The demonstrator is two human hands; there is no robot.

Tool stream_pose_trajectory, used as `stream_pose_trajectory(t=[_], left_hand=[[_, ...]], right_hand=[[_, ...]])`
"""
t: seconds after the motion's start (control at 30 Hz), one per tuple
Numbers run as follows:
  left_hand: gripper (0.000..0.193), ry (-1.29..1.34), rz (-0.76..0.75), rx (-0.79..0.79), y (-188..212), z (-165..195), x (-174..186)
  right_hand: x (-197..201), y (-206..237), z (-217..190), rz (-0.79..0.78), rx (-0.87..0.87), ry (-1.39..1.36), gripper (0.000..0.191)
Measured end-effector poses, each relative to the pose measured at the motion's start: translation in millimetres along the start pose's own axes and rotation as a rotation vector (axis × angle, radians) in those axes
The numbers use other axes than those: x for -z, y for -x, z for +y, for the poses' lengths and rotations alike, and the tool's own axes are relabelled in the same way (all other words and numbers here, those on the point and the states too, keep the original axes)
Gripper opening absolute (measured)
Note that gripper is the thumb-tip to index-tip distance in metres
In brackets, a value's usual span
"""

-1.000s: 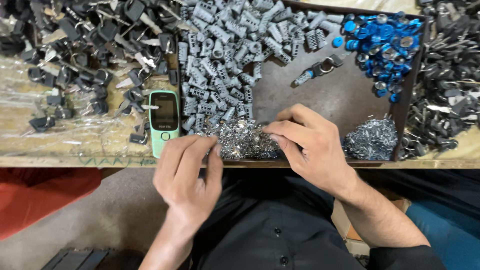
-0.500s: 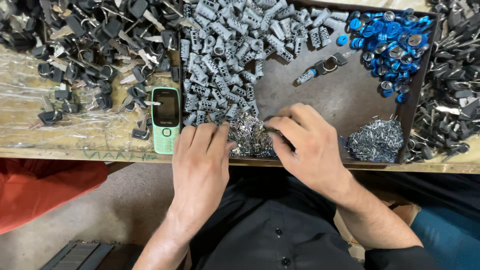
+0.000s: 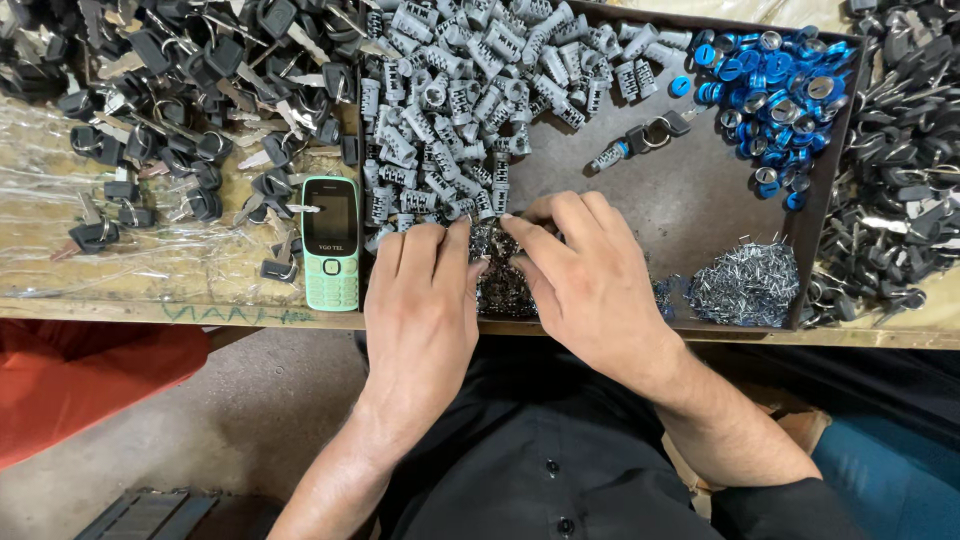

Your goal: The person assembles key cylinders by hand, inserting small metal pins into gray plastic housings and then attaching blue caps. The person repeatedly picks components from a tray, aligns them, and secures the caps to complete each unit.

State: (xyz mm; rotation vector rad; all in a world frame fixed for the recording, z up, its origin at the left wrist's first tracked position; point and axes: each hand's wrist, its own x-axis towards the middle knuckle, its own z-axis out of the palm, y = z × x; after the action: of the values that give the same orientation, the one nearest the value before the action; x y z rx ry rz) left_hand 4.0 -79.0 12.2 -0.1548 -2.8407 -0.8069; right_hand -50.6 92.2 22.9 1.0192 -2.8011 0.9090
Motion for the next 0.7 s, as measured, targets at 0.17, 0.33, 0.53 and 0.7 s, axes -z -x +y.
stream_pose_trajectory(t=[0.17,0.33,0.53,0.7], left_hand=[[0.036,-0.004,-0.044,-0.003,-1,-1,4],[0.042,-0.030,-0.044,-0.030,-4,-1,0],[0.038,0.019,-0.116,-0.059,-4,-3,1],[0.035,0.102,-0.080,-0.095,1,1,10]], right_hand=[[1,0,-2,-0.029,0.029,-0.028,0.031],[-4,-2,-5,-0.017,0.015,-0.027,0.036],[-3,5,-8,-0.047,-0.016,-0.027,0.032],[9,8,-4,-0.063,-0.041,-0.061,0.033]])
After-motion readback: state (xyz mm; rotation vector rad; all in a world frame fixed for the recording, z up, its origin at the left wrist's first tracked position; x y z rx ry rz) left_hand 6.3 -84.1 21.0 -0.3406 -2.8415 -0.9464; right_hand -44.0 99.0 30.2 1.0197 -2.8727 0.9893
